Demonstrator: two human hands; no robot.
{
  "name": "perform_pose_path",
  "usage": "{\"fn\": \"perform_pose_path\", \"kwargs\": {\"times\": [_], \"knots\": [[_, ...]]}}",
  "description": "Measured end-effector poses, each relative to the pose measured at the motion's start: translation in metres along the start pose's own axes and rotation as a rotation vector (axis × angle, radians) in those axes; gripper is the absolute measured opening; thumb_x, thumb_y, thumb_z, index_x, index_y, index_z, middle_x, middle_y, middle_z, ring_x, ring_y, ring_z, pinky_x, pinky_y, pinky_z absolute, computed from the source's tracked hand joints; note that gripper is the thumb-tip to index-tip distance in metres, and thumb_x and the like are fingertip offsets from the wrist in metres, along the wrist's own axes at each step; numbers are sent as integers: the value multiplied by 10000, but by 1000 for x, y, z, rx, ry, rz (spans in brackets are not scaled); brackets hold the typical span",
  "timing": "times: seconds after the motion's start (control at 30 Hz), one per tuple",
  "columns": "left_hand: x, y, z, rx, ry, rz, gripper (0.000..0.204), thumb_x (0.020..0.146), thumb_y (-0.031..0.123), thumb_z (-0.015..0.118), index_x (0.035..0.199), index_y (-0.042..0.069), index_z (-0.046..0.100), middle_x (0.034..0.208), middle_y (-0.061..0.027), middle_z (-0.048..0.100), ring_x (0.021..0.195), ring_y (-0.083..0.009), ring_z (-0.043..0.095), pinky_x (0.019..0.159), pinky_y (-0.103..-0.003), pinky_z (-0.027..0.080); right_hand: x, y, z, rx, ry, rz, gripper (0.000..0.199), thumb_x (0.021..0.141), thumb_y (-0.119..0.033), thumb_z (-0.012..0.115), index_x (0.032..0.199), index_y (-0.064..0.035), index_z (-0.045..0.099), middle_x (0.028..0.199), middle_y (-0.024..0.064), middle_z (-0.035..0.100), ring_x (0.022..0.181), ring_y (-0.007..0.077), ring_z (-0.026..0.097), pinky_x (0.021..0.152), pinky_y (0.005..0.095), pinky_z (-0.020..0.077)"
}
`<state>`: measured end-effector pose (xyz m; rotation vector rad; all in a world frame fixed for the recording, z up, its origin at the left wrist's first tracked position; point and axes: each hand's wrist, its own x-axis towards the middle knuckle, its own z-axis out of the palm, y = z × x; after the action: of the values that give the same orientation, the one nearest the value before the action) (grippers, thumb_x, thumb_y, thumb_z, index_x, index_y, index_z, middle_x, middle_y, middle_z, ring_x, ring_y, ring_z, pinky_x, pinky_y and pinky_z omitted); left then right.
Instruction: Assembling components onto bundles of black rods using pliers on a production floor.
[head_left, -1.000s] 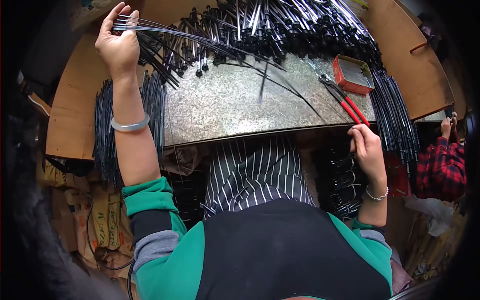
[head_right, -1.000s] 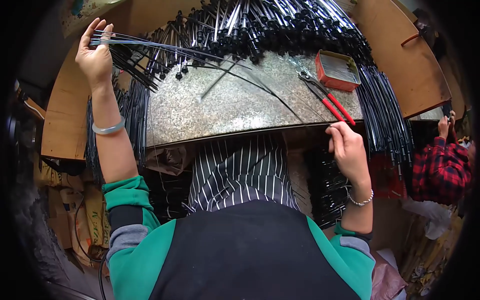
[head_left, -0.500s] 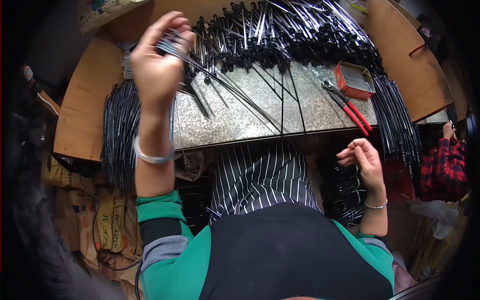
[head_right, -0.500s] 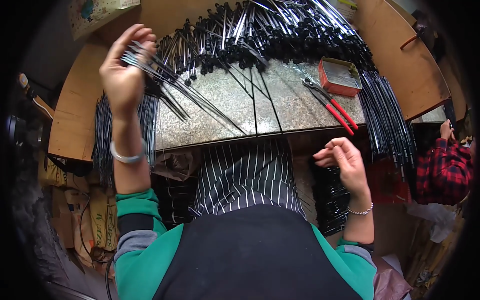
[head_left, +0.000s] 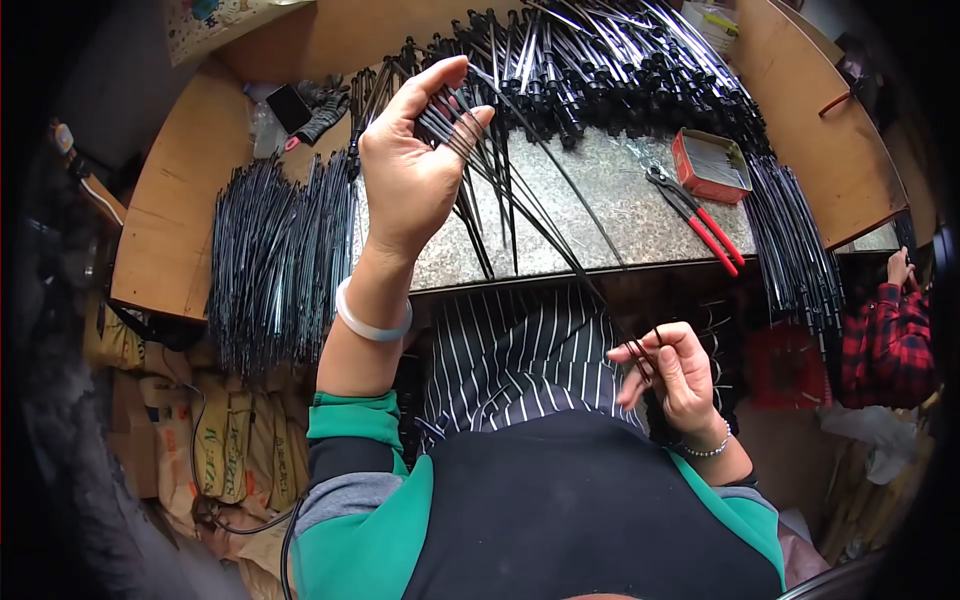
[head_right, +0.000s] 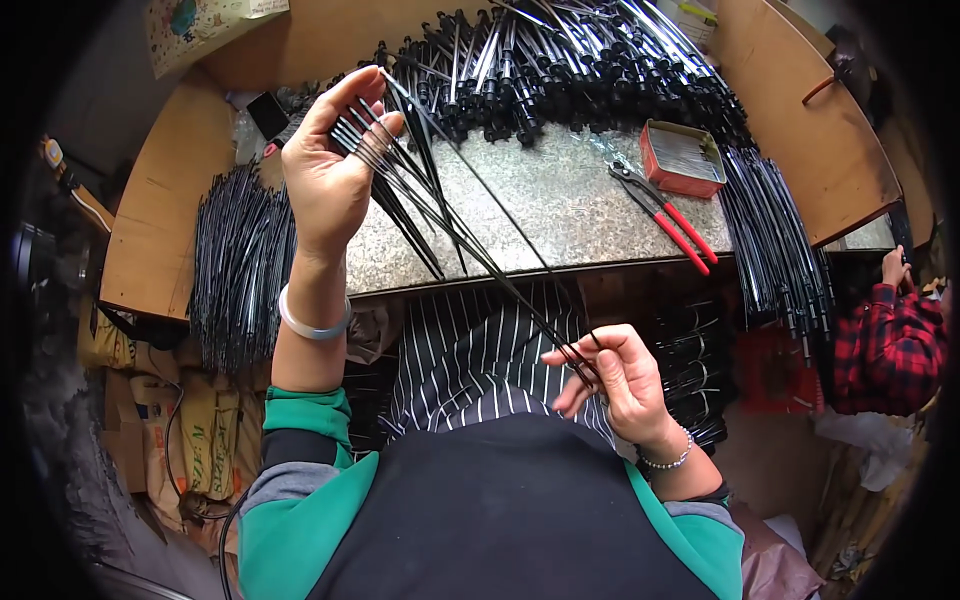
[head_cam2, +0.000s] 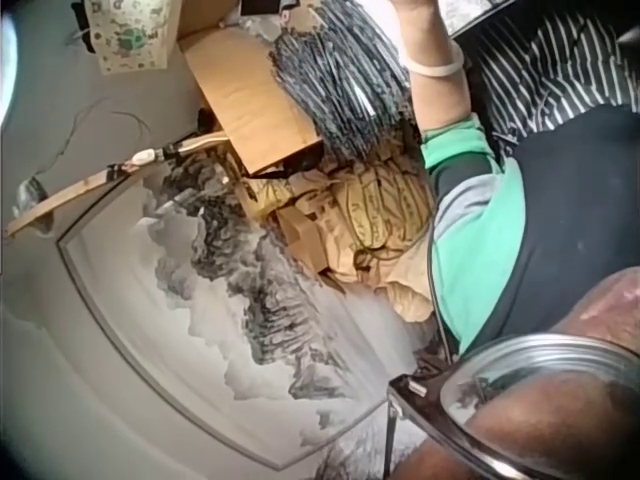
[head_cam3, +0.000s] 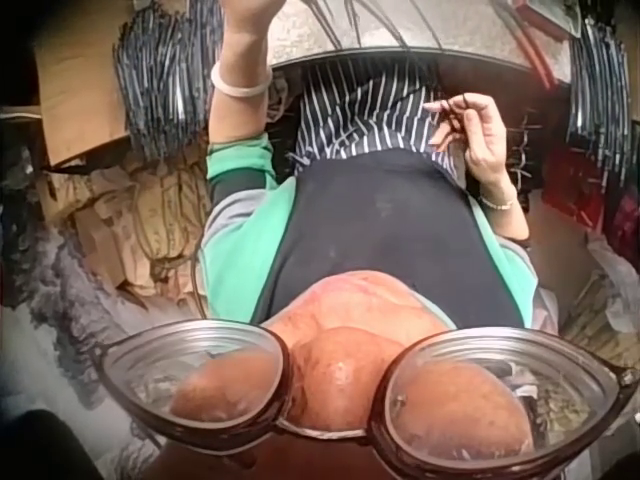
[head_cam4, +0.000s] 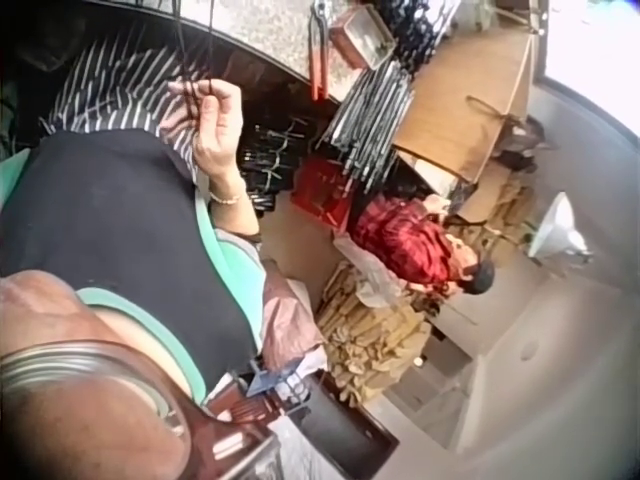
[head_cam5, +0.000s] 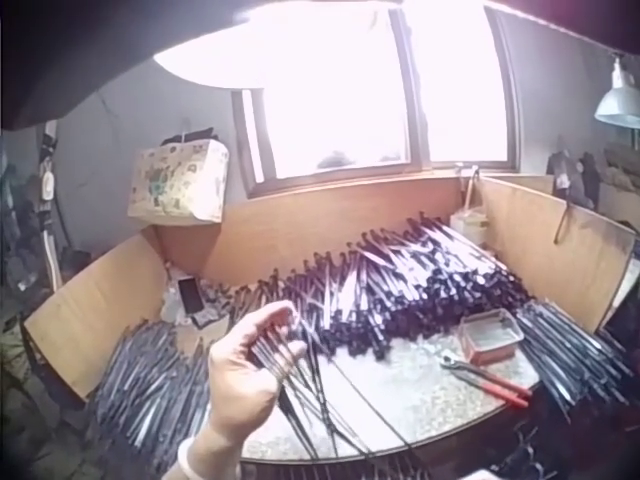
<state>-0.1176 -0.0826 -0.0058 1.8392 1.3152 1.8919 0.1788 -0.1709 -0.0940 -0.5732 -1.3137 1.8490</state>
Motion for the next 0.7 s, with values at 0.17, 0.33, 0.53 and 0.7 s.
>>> {"fn": "perform_pose_path", "kwargs": {"times": [0.17,0.33,0.53,0.7], "knots": [[0,2,6,-32,-66,12,475,740,-60,662,1185,5,509,1109,-93,573,929,-134,580,840,-248,477,-4,-1,-6,-15,-107,52,189,966,-118,330,1126,-31,379,895,215,596,578,143,583,522,227,483],[-6,-4,26,-200,-83,20,407,729,15,702,1109,11,557,957,-84,628,867,-142,619,781,-251,513,13,-18,-8,41,-310,182,419,933,-163,436,1303,-20,300,803,142,583,580,112,548,567,226,465],[-14,9,50,-96,-295,144,865,660,77,766,1365,69,264,1344,-133,385,1274,-232,331,1045,-367,269,74,-62,2,73,-116,121,363,959,-141,356,1263,57,370,570,-24,374,362,20,251,318,158,243],[-43,-47,59,-357,254,-217,348,885,167,532,1164,16,390,1137,-140,448,1164,-224,379,1028,-410,261,74,-77,-19,129,-103,121,370,973,-150,313,1274,64,346,564,-22,346,372,12,245,298,141,219]]}}
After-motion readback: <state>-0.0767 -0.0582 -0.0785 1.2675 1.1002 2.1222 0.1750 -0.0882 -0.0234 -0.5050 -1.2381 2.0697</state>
